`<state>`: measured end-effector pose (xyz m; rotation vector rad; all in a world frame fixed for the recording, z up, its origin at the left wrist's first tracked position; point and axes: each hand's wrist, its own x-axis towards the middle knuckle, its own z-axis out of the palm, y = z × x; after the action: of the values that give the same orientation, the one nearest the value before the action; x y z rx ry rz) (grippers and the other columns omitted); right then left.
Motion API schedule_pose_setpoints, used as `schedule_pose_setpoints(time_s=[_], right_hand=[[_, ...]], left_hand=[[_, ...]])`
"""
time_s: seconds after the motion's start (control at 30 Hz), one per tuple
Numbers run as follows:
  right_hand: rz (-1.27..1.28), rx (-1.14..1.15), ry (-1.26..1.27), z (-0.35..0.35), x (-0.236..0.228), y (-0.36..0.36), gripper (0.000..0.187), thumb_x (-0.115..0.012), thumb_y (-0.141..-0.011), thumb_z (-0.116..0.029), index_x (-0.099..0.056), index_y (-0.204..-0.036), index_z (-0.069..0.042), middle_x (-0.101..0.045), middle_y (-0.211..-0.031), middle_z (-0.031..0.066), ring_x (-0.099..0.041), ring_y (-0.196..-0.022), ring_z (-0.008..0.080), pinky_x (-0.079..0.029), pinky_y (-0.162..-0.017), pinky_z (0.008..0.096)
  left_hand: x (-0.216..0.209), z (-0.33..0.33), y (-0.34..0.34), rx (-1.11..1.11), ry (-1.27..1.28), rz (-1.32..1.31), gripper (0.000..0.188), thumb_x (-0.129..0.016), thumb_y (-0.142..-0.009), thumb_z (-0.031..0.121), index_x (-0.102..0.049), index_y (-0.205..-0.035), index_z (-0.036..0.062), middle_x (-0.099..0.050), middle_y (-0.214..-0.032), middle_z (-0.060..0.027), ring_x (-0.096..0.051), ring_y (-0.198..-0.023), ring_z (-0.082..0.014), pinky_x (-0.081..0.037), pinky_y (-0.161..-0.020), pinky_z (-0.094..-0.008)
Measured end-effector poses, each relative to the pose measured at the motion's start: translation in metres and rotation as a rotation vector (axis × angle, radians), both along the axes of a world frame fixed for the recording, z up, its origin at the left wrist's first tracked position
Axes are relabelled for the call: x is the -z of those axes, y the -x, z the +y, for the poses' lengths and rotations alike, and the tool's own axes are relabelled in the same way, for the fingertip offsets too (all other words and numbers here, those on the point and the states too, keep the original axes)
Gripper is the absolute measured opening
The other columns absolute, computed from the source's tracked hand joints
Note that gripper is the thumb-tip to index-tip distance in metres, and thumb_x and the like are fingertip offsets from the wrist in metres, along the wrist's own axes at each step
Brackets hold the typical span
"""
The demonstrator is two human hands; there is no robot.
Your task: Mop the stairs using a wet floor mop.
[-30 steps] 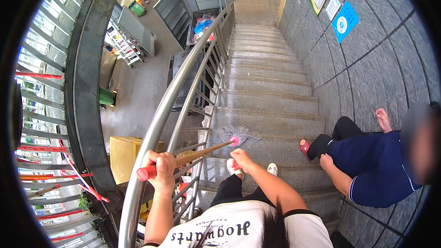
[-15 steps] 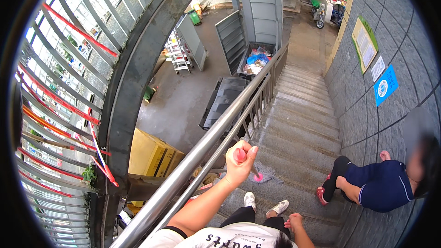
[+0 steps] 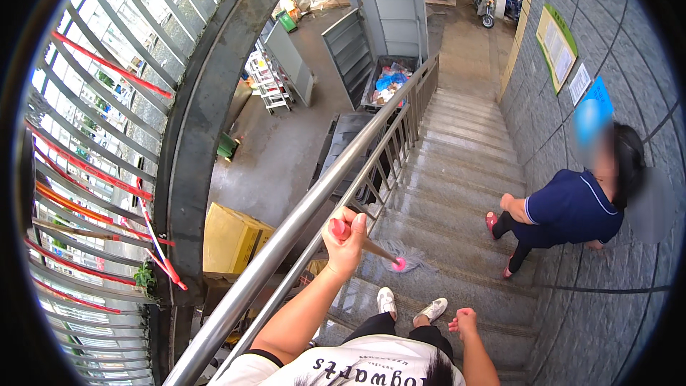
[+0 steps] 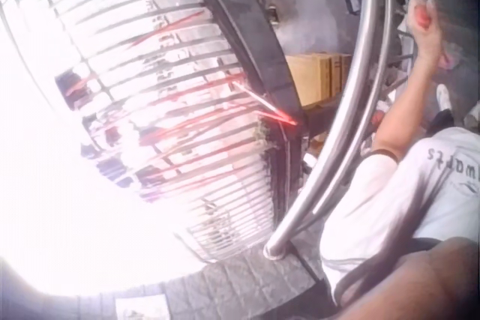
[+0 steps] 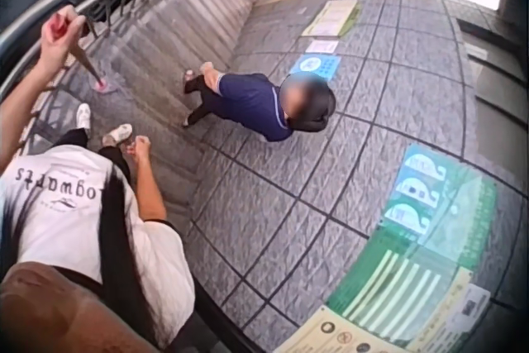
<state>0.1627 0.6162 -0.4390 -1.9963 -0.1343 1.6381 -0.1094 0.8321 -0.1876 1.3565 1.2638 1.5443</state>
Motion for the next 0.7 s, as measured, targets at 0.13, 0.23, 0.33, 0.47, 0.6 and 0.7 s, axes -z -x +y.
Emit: schedule_pose_setpoints(time_s=[0.13,0.23,0.33,0.47,0.6,0.7], right_hand=[[-0.012,0.024,0.103,-0.024,0.004,-0.015,0.011,-0.04,-0.078,-0.007,-0.041,-0.088,-0.004,-0.046,-0.06,0.0099,-0.052,-0.042,0.0213,-0.044,-0.033,0.0326],[-0.022,0.018,0.111,-0.034,0.01,-0.026,0.01,-0.04,-0.077,-0.007,-0.041,-0.087,-0.004,-0.046,-0.06,0.01,-0.052,-0.042,0.0213,-0.045,-0.033,0.0327],[-0.008,0.016,0.081,-0.032,0.013,-0.036,0.01,-0.04,-0.078,-0.008,-0.041,-0.087,-0.005,-0.047,-0.061,0.0095,-0.052,-0.043,0.0209,-0.045,-0.034,0.0326],[0.017,0.014,0.018,-0.015,0.006,-0.043,0.009,-0.041,-0.079,-0.009,-0.042,-0.087,-0.005,-0.047,-0.061,0.0088,-0.053,-0.044,0.0205,-0.046,-0.035,0.0321],[0.024,0.027,-0.014,-0.005,0.008,-0.049,0.009,-0.042,-0.079,-0.011,-0.042,-0.088,-0.006,-0.047,-0.062,0.0082,-0.053,-0.044,0.0204,-0.046,-0.035,0.0319],[0.028,0.015,-0.015,-0.004,0.015,-0.057,0.01,-0.042,-0.08,-0.011,-0.042,-0.088,-0.006,-0.047,-0.062,0.0085,-0.053,-0.044,0.0206,-0.046,-0.035,0.0323]], left_hand=[[-0.003,-0.004,-0.003,-0.034,0.033,-0.007,0.024,-0.057,-0.075,0.007,-0.041,-0.057,0.0043,-0.04,-0.05,0.0011,-0.033,-0.046,-0.0052,-0.029,-0.042,-0.0206],[-0.001,-0.008,-0.005,-0.028,0.04,-0.037,0.024,-0.057,-0.075,0.008,-0.041,-0.058,0.005,-0.039,-0.05,0.0026,-0.032,-0.046,-0.0046,-0.028,-0.042,-0.0201],[0.008,-0.009,-0.001,0.002,-0.026,0.037,0.023,-0.054,-0.079,0.011,-0.038,-0.063,0.0064,-0.042,-0.05,0.0009,-0.035,-0.042,-0.004,-0.028,-0.039,-0.0183],[0.007,-0.013,0.001,0.005,-0.008,0.032,0.024,-0.052,-0.08,0.011,-0.036,-0.062,0.0069,-0.042,-0.049,0.0002,-0.034,-0.041,-0.0048,-0.027,-0.038,-0.0187],[0.004,-0.019,0.003,0.023,0.019,-0.047,0.023,-0.05,-0.08,0.01,-0.034,-0.063,0.0075,-0.039,-0.047,0.0009,-0.033,-0.04,-0.0057,-0.026,-0.038,-0.0201],[0.002,-0.023,0.004,0.026,0.024,-0.096,0.021,-0.048,-0.081,0.008,-0.035,-0.064,0.0074,-0.038,-0.046,0.0007,-0.032,-0.039,-0.0058,-0.025,-0.037,-0.0202]])
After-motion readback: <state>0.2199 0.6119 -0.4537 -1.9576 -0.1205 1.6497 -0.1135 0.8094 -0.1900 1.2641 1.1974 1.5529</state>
